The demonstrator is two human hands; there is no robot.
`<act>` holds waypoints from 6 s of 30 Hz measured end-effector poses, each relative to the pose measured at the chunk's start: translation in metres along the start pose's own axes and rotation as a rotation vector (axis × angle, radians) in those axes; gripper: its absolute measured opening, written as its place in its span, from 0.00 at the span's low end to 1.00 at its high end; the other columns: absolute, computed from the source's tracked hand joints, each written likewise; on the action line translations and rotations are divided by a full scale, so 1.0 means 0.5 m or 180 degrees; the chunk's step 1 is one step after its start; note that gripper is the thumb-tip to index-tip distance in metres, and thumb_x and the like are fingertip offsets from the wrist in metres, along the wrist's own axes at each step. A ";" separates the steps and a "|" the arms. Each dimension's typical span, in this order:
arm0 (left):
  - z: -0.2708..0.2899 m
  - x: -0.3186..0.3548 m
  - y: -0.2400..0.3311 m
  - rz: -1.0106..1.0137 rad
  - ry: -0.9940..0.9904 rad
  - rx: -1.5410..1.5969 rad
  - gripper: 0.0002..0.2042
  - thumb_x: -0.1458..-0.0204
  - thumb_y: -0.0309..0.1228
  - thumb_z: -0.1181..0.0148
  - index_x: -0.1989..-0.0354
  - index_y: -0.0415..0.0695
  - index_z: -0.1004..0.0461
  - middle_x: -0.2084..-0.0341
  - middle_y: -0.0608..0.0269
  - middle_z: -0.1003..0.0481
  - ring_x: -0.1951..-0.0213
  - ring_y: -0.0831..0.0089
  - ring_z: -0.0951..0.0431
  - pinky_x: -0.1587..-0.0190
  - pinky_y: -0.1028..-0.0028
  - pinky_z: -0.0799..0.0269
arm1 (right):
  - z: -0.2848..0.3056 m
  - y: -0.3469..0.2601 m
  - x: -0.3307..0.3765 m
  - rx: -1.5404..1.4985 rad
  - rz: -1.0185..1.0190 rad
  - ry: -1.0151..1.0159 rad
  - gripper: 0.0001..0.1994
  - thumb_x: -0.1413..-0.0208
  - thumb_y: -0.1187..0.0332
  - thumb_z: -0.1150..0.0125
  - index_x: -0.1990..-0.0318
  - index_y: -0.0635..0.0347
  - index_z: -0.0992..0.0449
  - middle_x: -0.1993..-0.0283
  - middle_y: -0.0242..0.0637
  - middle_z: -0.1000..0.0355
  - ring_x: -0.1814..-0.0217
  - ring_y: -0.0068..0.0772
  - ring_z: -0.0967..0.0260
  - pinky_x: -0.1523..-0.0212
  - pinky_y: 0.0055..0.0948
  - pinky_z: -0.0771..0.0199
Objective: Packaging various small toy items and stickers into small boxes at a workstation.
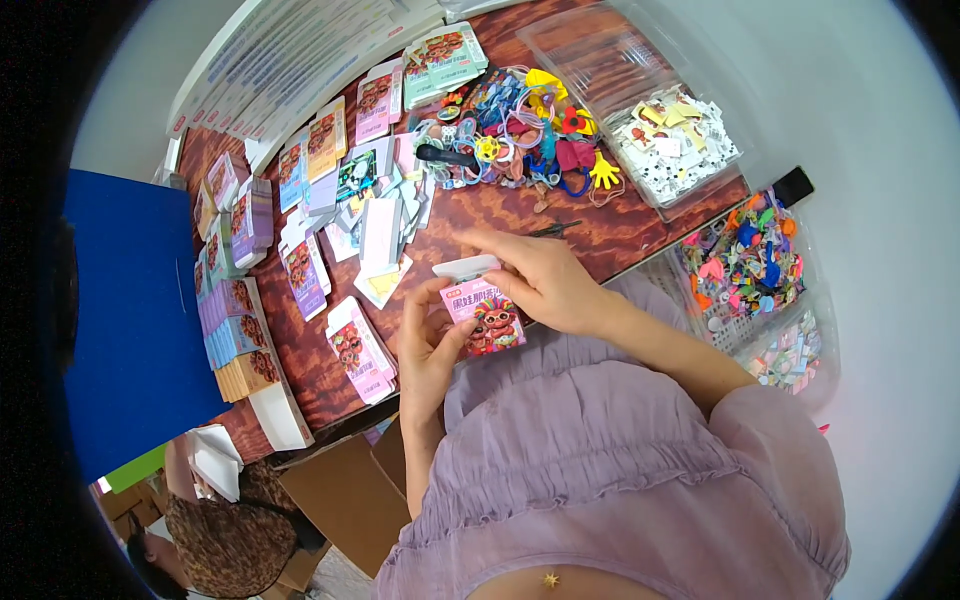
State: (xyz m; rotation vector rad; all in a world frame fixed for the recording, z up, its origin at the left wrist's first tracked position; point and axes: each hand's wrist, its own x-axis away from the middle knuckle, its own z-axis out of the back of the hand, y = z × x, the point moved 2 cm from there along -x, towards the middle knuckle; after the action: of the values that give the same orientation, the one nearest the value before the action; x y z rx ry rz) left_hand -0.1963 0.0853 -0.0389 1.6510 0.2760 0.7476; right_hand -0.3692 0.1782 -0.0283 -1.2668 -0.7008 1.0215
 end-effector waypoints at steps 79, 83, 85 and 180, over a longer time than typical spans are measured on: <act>0.112 0.098 -0.037 -0.0861 0.2601 -0.2527 0.47 0.58 0.23 0.34 0.30 0.28 0.56 0.36 0.32 0.42 0.35 0.39 0.41 0.35 0.53 0.43 | -0.318 0.005 -0.073 -0.0299 0.0590 -0.0086 0.04 0.47 0.80 0.38 0.63 0.68 0.23 0.56 0.40 0.24 0.61 0.30 0.27 0.59 0.27 0.27; 0.191 0.120 -0.029 -0.0650 0.2875 -0.3069 0.43 0.55 0.26 0.37 0.30 0.30 0.53 0.37 0.33 0.41 0.35 0.41 0.41 0.34 0.55 0.43 | -0.369 0.006 -0.088 0.0127 0.1118 -0.0304 0.13 0.48 0.72 0.35 0.54 0.63 0.22 0.53 0.41 0.24 0.52 0.42 0.30 0.52 0.38 0.29; 0.237 0.134 -0.017 -0.0246 0.3148 -0.2917 0.44 0.54 0.27 0.35 0.30 0.30 0.53 0.37 0.33 0.41 0.36 0.41 0.39 0.34 0.55 0.42 | -0.387 0.016 -0.109 0.0394 0.1002 -0.0623 0.20 0.47 0.67 0.35 0.48 0.64 0.25 0.52 0.41 0.25 0.46 0.42 0.33 0.49 0.39 0.32; 0.669 0.164 0.120 0.0991 0.2595 -0.4767 0.10 0.49 0.31 0.43 0.65 0.38 0.19 0.64 0.47 0.20 0.61 0.49 0.20 0.59 0.58 0.26 | -0.074 0.125 -0.026 -0.0669 -0.0733 -0.0216 0.07 0.40 0.75 0.41 0.55 0.64 0.26 0.57 0.30 0.28 0.58 0.16 0.31 0.57 0.19 0.29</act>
State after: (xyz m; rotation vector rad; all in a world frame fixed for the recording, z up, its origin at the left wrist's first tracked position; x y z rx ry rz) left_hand 0.0561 -0.1472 0.0270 -0.0816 -0.0336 1.3576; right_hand -0.3562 0.1500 -0.0951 -1.3005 -1.0031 0.8203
